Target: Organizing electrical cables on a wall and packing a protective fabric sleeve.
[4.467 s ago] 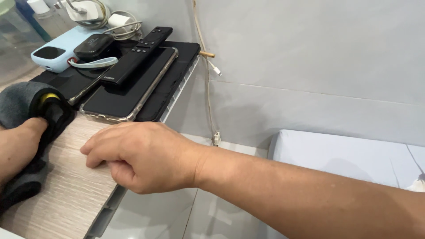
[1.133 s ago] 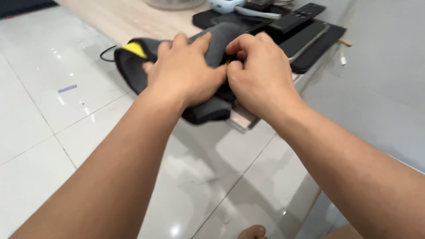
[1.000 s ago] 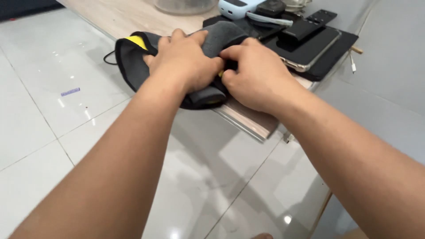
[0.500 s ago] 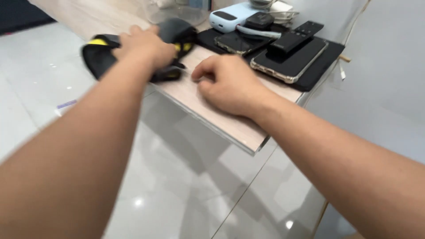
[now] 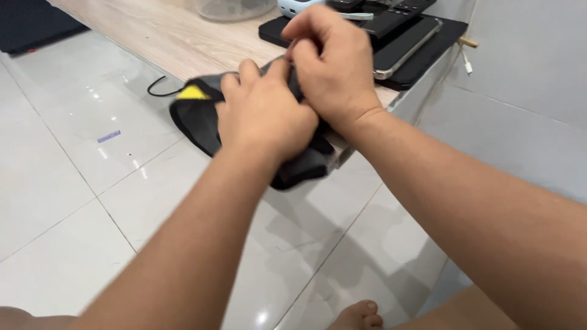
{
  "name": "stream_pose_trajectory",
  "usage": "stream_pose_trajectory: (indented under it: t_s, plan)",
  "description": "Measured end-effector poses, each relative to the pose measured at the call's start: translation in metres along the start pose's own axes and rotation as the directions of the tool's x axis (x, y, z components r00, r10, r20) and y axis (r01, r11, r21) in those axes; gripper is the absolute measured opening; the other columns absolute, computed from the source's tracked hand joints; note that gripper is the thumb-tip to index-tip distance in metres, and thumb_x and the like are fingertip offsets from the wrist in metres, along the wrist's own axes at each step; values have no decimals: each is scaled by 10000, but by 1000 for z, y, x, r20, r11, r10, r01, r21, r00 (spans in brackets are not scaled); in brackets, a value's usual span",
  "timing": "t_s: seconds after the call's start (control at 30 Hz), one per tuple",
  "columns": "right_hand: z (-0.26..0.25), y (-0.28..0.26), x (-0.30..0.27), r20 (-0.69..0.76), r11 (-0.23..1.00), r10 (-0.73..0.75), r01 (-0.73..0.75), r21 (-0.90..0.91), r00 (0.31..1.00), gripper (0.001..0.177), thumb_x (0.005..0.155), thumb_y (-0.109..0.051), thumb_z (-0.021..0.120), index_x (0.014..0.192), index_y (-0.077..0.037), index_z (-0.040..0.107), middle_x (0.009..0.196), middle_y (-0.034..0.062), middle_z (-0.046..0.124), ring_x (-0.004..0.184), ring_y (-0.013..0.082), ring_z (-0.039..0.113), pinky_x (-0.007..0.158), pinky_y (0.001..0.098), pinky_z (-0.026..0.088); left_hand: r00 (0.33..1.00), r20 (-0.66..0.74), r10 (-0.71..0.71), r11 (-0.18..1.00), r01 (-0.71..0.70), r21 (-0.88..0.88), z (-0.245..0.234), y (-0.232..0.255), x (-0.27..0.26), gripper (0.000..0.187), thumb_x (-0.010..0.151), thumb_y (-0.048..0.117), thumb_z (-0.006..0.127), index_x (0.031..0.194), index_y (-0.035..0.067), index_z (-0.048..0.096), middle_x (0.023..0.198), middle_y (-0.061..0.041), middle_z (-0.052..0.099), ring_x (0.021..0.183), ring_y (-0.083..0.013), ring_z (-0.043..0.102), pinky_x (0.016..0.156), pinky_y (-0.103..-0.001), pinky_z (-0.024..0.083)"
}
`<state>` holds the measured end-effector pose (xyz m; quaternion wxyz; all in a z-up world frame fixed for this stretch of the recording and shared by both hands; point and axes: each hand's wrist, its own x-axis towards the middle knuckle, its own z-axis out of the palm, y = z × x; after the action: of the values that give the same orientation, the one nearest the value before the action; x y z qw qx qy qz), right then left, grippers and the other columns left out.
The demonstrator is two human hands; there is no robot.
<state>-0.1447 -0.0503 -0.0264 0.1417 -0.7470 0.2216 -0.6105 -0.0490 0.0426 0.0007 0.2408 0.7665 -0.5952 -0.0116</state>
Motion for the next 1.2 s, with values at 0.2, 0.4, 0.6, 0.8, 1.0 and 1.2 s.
stream_pose_trajectory:
  t_s: [0.2,0.4,0.6,0.8,1.0,1.2]
  plan:
    - [-7,8,-6,225,1000,21,-20,-8,974,225,899,-51,592,1073,-17,730,1049,105,775,962,234,743,882,329,569,1000,17,12,999,-13,46,16,-18,59,558,900,370,604,1440,261,516,1484,-136,442,1385,-397,388,1092,-527,394]
    - [-3,2,-7,243,995,-40,61,-83,969,226,849,-59,621,1045,-13,725,1046,166,745,948,277,718,840,369,558,991,45,-126,987,121,102,8,-40,100,653,892,460,647,1486,264,459,1545,-143,372,1440,-390,330,1114,-542,375]
    - [-5,-13,-3,380,952,273,-190,-242,884,217,807,-111,646,978,-61,770,897,116,776,840,242,744,793,348,569,966,9,-259,958,256,131,0,-51,106,684,890,467,664,1496,233,451,1558,-139,367,1453,-384,323,1104,-549,397]
    - [-3,0,-6,337,974,182,-122,-191,924,159,785,-104,651,881,-62,770,818,119,760,769,244,739,739,356,572,981,30,-192,973,186,135,-4,-37,54,735,856,508,698,1482,207,457,1551,-150,359,1440,-395,313,1086,-529,405]
    - [-11,-5,-11,-75,986,98,-107,-125,992,113,846,-107,606,871,-75,711,752,82,735,694,213,734,687,347,582,993,72,-92,988,82,131,-12,8,-12,700,834,494,688,1432,198,475,1486,-150,392,1388,-392,340,1048,-522,423]
    - [-12,-10,-13,-72,981,45,-57,-185,996,64,820,-101,637,845,-64,684,767,83,700,696,218,706,673,357,563,989,101,-106,991,97,91,-10,12,-5,593,842,411,661,1379,204,516,1466,-104,428,1392,-350,364,1039,-499,451]
